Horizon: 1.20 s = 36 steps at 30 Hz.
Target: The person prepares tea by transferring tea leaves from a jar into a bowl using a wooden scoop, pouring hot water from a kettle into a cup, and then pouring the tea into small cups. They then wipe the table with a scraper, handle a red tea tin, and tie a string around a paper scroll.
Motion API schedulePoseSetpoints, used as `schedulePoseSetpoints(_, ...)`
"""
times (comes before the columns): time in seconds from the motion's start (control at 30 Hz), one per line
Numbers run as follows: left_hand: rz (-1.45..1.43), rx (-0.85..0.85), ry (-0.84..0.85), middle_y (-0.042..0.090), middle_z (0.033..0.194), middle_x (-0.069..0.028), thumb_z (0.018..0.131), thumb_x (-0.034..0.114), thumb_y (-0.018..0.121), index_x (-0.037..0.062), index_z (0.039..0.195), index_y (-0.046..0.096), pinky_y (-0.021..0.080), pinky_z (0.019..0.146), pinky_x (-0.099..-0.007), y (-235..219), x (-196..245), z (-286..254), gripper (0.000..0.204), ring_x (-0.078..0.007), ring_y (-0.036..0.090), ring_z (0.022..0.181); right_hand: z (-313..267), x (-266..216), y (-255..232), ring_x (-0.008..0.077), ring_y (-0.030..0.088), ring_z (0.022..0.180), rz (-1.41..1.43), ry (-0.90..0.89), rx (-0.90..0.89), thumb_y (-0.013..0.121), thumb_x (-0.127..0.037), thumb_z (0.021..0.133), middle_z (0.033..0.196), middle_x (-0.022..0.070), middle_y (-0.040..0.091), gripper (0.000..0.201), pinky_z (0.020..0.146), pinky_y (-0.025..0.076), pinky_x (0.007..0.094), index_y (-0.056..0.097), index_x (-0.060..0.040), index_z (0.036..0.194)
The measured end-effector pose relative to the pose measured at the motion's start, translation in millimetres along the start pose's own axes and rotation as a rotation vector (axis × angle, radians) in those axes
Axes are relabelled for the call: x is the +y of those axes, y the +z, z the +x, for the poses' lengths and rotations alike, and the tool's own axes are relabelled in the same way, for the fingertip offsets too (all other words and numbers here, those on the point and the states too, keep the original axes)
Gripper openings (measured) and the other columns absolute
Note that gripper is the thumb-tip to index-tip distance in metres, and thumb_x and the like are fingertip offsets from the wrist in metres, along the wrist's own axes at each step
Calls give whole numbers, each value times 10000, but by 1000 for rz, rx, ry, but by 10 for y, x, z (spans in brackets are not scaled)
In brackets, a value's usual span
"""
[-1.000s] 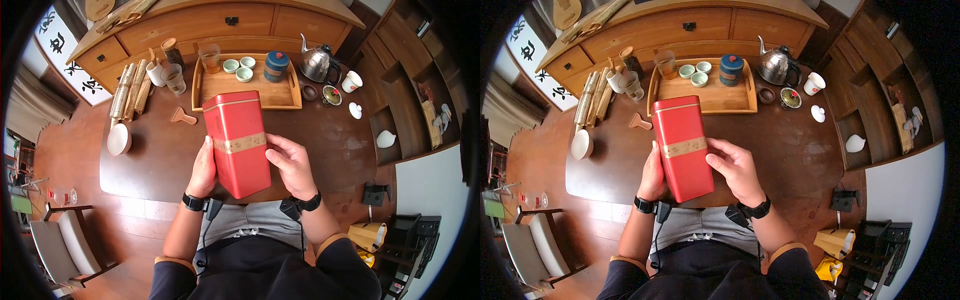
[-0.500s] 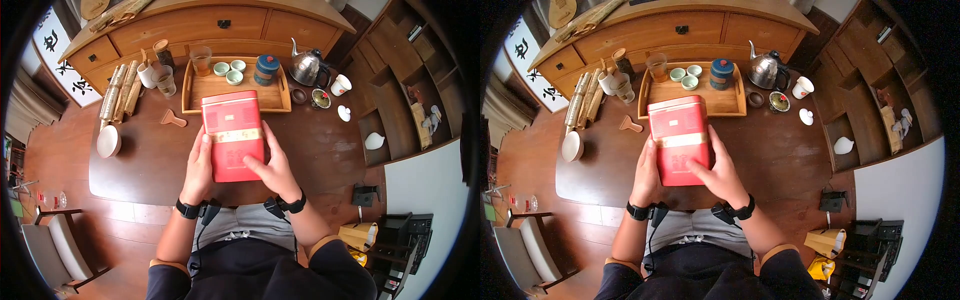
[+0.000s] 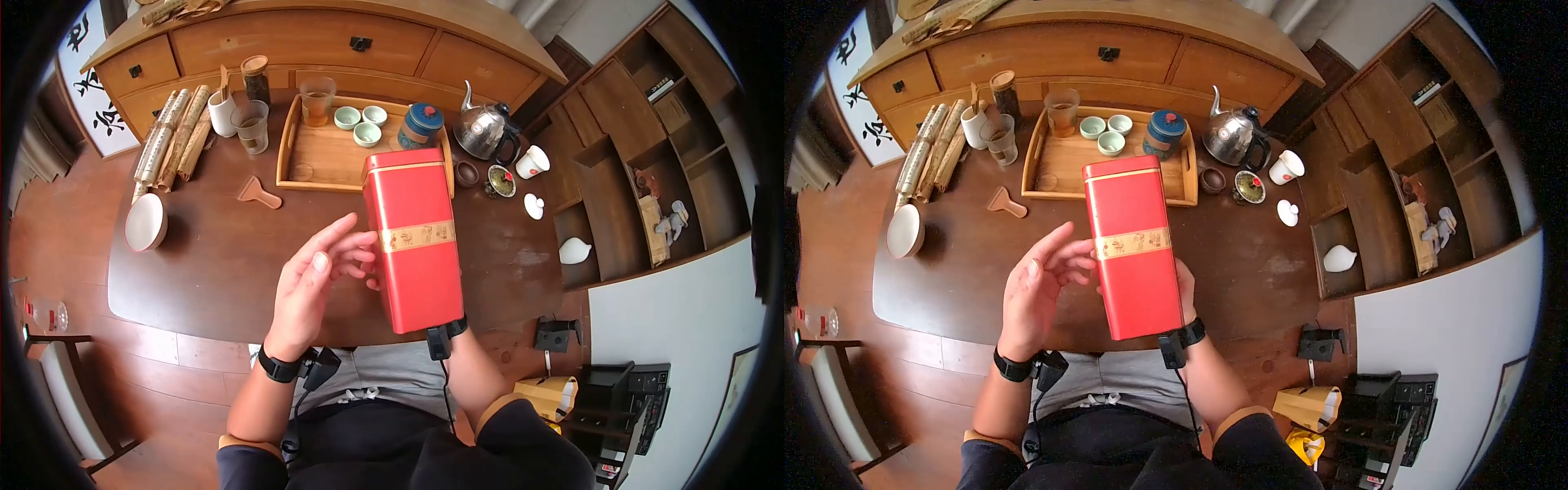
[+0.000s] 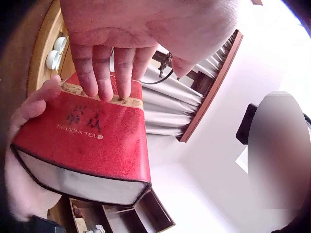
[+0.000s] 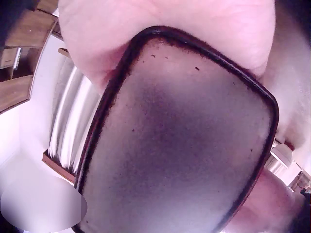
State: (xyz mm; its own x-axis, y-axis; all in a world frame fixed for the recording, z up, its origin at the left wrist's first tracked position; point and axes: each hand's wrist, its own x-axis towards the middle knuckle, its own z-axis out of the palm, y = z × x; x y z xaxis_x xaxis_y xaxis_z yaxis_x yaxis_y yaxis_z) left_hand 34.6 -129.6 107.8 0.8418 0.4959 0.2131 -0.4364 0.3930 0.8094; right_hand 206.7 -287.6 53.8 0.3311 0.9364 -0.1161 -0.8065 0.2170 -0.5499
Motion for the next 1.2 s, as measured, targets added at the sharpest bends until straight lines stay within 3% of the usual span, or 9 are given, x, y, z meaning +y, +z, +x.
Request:
schedulePoseSetpoints(0.27,9,7,-15,623,1454,-195,1099,391,513,-34,1546,460,511,1007,-361,-29,25,-22,620,-212,662,1170,28,50,-62,448,675,1185,-32,-3,-4,403,-629,992,1438,261,606,840,993,573,547,470,9,1533)
schedulePoseSetpoints(0.37,17,9,-15,620,1458,-194,1093,372,525,-30,1543,468,509,1017,-362,-35,1,-20,606,-213,664,1170,10,18,-41,418,614,1290,32,-10,-59,503,-566,1024,1491,252,560,773,1030,554,574,458,7,1541)
schedulePoseSetpoints(0.47,52,17,-19,582,1498,-190,1078,353,557,-25,1558,448,501,1031,-364,-43,-18,-22,620,-212,650,1194,30,1,-187,384,618,1294,-56,-40,87,456,-479,1067,1486,229,575,661,1064,535,536,485,2,1521)
schedulePoseSetpoints(0.57,94,20,-41,476,1593,-178,1046,352,624,-10,1616,344,461,1088,-373,-115,-128,-41,730,-217,579,1297,-26,-26,-71,282,630,1294,49,-106,178,514,-317,1077,1446,160,624,513,1111,489,425,517,-4,1483)
schedulePoseSetpoints(0.67,57,-2,-133,330,1676,-141,984,362,735,24,1682,138,323,1231,-406,-185,-289,-66,978,-230,385,1499,7,-73,390,192,567,1343,-512,-337,272,657,-178,1030,1477,126,584,621,1127,449,354,413,18,1566)
schedulePoseSetpoints(0.7,70,22,-145,349,1662,-138,983,354,738,22,1680,144,321,1234,-407,-186,-336,-75,974,-227,385,1500,5,-42,463,183,557,1348,-708,-420,326,697,-157,1011,1480,130,580,679,1135,438,346,384,30,1584)
schedulePoseSetpoints(0.77,102,71,-157,388,1634,-131,980,339,746,20,1676,155,318,1238,-410,-177,-418,-62,967,-222,385,1502,-51,19,537,242,554,1364,-1018,-521,361,774,-183,961,1512,207,541,788,1134,441,368,358,91,1571)
schedulePoseSetpoints(0.87,-56,136,-252,490,1557,-107,988,319,741,35,1624,289,381,1203,-406,-261,-468,-94,831,-209,467,1440,-175,17,689,386,534,1404,-1314,-651,283,843,-237,893,1533,287,495,870,1140,446,416,384,76,1562)
schedulePoseSetpoints(1.2,-352,31,-290,526,1535,-122,960,298,743,41,1575,368,387,1198,-434,-435,-524,-148,764,-251,504,1416,-259,-6,1035,444,509,1370,-1575,-779,159,901,-231,804,1536,278,450,976,1128,442,488,378,12,1591)
